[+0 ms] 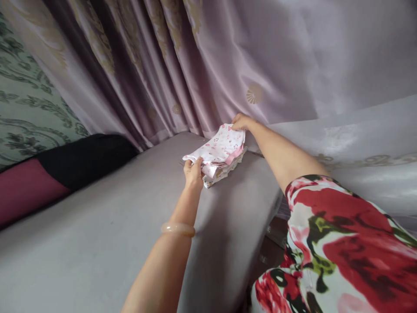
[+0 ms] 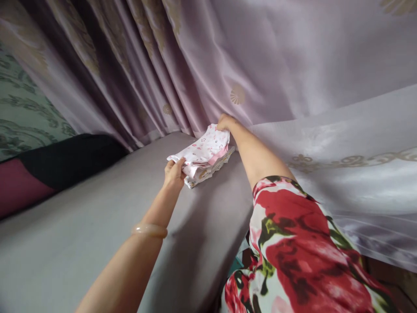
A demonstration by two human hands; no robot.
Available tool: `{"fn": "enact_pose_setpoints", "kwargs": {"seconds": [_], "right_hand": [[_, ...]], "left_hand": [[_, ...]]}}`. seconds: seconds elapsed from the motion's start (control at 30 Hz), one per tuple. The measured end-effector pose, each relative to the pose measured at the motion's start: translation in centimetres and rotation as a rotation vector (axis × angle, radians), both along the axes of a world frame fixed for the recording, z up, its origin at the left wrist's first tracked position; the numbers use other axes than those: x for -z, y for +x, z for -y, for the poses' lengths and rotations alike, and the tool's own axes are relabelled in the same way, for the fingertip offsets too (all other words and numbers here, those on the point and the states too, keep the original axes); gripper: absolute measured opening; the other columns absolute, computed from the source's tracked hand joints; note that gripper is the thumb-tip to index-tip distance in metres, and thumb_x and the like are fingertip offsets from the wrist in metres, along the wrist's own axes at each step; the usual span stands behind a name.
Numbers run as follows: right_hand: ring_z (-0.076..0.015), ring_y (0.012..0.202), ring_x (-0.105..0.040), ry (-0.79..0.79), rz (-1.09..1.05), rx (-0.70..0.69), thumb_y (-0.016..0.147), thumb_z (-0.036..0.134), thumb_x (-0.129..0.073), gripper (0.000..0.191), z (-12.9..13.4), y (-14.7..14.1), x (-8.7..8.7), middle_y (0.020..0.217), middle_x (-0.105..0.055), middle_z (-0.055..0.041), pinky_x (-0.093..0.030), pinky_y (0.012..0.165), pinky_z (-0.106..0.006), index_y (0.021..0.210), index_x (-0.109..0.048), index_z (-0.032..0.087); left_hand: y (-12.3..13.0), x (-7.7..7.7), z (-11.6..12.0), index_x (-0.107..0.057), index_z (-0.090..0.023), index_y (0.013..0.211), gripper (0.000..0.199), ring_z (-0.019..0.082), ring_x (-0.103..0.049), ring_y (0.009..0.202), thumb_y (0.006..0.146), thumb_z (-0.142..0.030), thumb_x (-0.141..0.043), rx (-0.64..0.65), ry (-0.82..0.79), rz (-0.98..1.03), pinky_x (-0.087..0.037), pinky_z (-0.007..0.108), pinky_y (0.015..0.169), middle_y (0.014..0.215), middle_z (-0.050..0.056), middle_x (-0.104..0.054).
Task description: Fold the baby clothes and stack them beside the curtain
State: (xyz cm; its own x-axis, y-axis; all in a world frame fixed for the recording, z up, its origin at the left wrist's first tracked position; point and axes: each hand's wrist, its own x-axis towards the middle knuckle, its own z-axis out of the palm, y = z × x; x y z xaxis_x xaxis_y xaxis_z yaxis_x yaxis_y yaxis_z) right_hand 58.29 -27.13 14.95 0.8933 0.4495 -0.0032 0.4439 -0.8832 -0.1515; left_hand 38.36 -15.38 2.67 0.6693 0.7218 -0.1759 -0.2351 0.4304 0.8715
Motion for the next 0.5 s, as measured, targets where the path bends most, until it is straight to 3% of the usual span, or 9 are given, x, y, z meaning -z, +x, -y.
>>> {"fn": "enact_pose_setpoints", "kwargs": {"seconds": [0.23,0.37,0.5], "right_hand": [[-0.0197,0.094,-0.066,0.132,-0.008,-0.045,0.078,0.013,-0.064,0.041,0.7,1.6,1.7,0.104,-0.073,-0.0045,-0.049,0.08,-0.024,0.117,-0.071,0.02],[-0.0208,0.097,-0.066,0.189,-0.004,-0.071,0.075,0.01,-0.061,0.046,1.0,2.8,3.2,0.109,-0.073,-0.0048,-0.05,0.082,-0.024,0.118,-0.071,0.02],[-0.0208,0.106,-0.064,0.172,0.001,-0.068,0.074,0.009,-0.06,0.05,1.4,4.0,5.3,0.117,-0.07,-0.0042,-0.049,0.087,-0.023,0.122,-0.068,0.021]], "left_hand": [[-0.2,1.2,1.1,-0.055,-0.022,0.106,0.031,0.01,-0.06,0.058,0.076,-0.017,-0.062,-0.028,0.075,-0.08,-0.052,0.024,0.064,0.07,-0.005,-0.059],[-0.5,2.2,0.9,-0.05,-0.023,0.125,0.048,0.014,-0.067,0.077,0.079,-0.013,-0.06,-0.045,0.122,-0.083,-0.054,0.027,0.072,0.09,0.002,-0.067],[-0.5,3.2,1.0,-0.036,-0.023,0.142,0.069,0.019,-0.068,0.094,0.078,-0.011,-0.061,-0.113,0.1,-0.149,-0.055,0.029,0.078,0.116,0.01,-0.065]]}}
